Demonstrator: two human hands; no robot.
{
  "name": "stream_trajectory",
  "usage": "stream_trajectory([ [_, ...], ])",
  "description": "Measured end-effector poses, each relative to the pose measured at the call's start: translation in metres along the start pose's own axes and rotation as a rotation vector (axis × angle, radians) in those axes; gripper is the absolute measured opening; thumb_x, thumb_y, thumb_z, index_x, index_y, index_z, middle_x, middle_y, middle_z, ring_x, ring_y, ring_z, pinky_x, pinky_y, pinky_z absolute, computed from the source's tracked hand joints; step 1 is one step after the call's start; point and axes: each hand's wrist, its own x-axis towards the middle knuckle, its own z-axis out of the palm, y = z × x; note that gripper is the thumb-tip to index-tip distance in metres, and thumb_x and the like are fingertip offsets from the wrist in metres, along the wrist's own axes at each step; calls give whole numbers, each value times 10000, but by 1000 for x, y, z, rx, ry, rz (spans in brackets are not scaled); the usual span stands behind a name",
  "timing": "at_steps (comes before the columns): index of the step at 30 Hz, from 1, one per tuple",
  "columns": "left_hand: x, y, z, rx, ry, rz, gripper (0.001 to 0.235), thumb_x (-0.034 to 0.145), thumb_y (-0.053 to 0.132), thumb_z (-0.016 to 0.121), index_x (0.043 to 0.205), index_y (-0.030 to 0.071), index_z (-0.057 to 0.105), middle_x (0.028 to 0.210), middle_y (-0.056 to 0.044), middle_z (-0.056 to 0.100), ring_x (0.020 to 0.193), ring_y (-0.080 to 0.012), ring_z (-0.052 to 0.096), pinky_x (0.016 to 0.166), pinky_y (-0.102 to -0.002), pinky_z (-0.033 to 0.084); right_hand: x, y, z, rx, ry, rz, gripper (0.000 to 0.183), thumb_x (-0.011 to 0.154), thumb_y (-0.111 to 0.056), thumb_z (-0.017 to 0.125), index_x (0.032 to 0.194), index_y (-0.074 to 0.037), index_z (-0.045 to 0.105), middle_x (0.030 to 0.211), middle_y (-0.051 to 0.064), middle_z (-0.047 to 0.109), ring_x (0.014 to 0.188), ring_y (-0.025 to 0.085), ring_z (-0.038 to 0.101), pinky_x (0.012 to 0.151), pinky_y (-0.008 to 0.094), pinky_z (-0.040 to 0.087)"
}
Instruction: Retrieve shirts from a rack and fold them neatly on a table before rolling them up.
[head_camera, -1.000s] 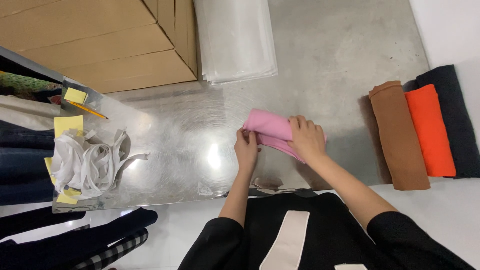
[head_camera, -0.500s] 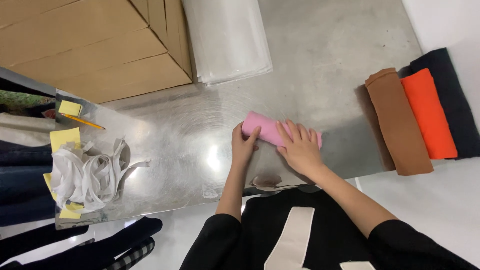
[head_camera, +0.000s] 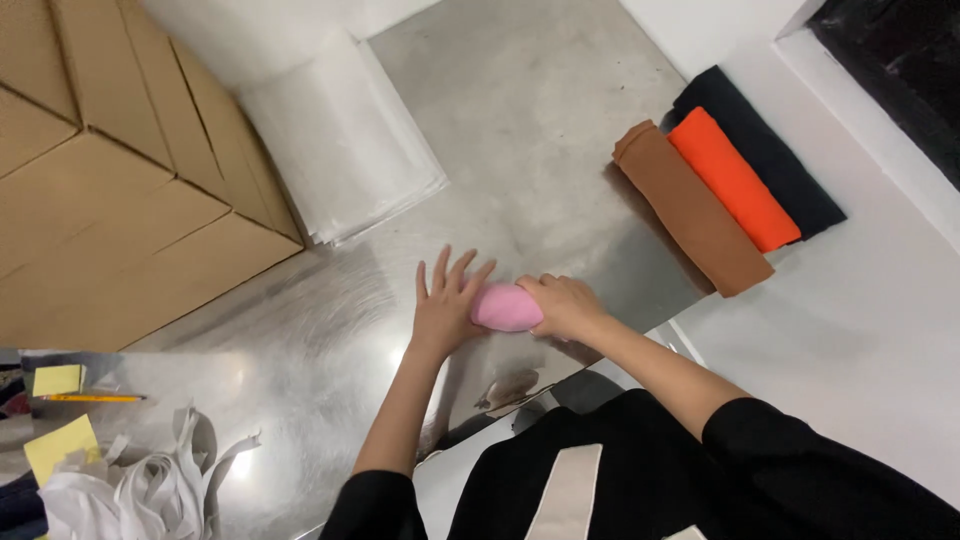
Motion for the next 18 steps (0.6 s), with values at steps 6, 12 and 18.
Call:
stream_trajectory([
  [6, 55, -1, 32, 160, -254, 145, 911, 683, 403, 951, 1486, 310, 530, 1346, -77, 627, 1355, -362, 574, 1103, -517, 535, -27, 27, -16, -23, 34, 5, 795, 753, -338, 868, 1460, -195, 534, 1157, 221, 747, 1119, 442, 737, 931, 508, 554],
  [12, 103, 63, 15, -123, -357, 184, 851, 663, 488, 923, 1440, 358, 604, 1340, -155, 663, 1314, -442, 629, 1143, -540, 507, -81, 93, -68, 170, 90, 118, 818, 741, -413, 891, 1458, -256, 529, 1301, 211, 716, 1242, 465, 680, 1052, 555, 520],
  [18, 183, 172, -33, -433, -301, 284, 980, 604, 396, 971, 1485, 380, 543, 1405, -135, 691, 1387, -402, 590, 1202, -547, 453, -134, 184, -127, 415, 335, 226, 889, 693, -420, 927, 1477, -330, 519, 1441, 79, 685, 1393, 345, 600, 1173, 509, 462],
])
